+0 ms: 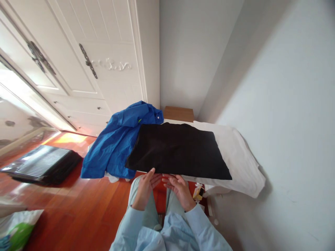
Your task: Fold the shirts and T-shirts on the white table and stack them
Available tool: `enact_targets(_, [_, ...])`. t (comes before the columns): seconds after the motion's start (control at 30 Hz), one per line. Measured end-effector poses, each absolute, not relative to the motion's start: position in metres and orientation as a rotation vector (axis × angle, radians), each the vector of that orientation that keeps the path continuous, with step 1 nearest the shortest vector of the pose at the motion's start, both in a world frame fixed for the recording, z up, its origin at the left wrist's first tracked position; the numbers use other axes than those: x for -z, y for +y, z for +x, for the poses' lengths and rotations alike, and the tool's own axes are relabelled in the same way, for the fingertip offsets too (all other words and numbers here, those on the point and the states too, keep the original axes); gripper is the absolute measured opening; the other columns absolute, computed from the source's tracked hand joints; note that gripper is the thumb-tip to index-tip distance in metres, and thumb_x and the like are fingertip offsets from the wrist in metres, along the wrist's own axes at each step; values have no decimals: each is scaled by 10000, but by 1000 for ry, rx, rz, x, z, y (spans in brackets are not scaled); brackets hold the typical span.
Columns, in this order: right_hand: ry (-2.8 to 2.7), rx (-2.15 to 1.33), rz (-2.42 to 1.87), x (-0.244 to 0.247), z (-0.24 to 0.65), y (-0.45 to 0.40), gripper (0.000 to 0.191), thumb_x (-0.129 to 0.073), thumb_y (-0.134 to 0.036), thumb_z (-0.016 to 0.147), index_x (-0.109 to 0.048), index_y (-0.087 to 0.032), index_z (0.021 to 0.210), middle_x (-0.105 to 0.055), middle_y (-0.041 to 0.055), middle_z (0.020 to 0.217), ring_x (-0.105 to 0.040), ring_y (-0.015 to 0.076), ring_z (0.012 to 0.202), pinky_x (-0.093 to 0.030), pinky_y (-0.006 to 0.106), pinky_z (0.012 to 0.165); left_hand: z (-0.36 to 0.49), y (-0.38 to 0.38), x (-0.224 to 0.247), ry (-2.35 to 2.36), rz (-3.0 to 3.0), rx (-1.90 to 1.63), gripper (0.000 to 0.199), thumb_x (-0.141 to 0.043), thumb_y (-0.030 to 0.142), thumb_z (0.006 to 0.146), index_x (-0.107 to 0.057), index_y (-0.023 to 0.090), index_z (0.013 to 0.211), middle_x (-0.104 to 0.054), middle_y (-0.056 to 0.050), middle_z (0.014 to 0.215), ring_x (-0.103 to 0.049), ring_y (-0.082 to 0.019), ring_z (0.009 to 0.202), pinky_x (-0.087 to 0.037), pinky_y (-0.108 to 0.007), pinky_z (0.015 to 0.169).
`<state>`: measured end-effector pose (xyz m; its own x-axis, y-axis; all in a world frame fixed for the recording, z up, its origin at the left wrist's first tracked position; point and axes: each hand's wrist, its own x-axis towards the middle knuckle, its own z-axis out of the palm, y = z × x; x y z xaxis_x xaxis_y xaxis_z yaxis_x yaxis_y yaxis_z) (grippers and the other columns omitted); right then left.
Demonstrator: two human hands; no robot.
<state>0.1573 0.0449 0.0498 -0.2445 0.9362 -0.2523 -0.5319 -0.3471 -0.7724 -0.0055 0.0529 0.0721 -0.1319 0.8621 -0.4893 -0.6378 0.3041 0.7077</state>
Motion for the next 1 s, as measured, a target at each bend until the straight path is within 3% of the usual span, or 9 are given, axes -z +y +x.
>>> enact_targets(0.13, [-683,-1809,-814,-54,152,44,444,-860,-415,704,-702,-198,1057,-756,104,1118,-732,266,910,-570,428,839,23,53,-74,948,411,-1211,329,-836,430,715,-652,157,708,-720,-85,683,-706,-203,611,-576,-277,565])
enact_targets(0.27, [-650,-1807,-859,-54,163,38,405,-851,-396,729,-711,-198,1053,-758,96,1118,-735,241,901,-572,391,823,33,65,-84,978,363,-1242,362,-883,423,641,-647,158,710,-715,-69,656,-683,-189,544,-535,-251,483])
enact_targets(0.4, [-497,-1810,-806,-58,177,36,415,-856,-370,733,-705,-207,1083,-749,96,1154,-724,244,1004,-557,408,915,36,72,-94,997,257,-1348,428,-935,376,533,-633,142,725,-714,-49,656,-715,-210,598,-594,-281,585])
enact_targets(0.57, [-257,-1778,-672,-72,208,48,340,-820,-445,754,-719,-242,1007,-760,49,1083,-684,227,1103,-514,426,1048,35,69,-95,940,169,-1360,453,-950,332,518,-633,137,776,-723,-52,710,-732,-232,649,-634,-363,688])
enact_targets(0.67, [-230,-1682,-747,-83,241,61,275,-768,-414,800,-710,-267,1025,-759,26,1081,-683,216,1063,-519,439,1049,33,66,-89,965,101,-1345,406,-938,286,552,-618,150,763,-702,-39,678,-731,-241,638,-638,-402,709])
enact_targets(0.8, [-307,-1473,-932,-99,295,76,272,-691,-426,843,-697,-305,1086,-746,27,1165,-647,252,1147,-545,475,1001,27,64,-81,996,99,-1263,257,-874,240,667,-642,174,754,-716,-71,710,-744,-265,691,-629,-421,753])
enact_targets(0.9, [-393,-1380,-1017,-108,339,85,276,-647,-473,850,-705,-290,1048,-739,63,1188,-627,295,1200,-542,520,992,17,63,-77,1009,146,-1279,192,-846,216,702,-665,201,765,-747,-87,813,-750,-272,756,-620,-421,785])
enact_targets(1.0, [-475,-1435,-1155,-113,379,96,447,-578,-627,831,-713,-225,973,-747,157,1124,-654,341,1158,-546,526,960,1,62,-75,1079,130,-1452,185,-815,185,722,-634,222,710,-743,-52,826,-741,-241,786,-607,-391,808])
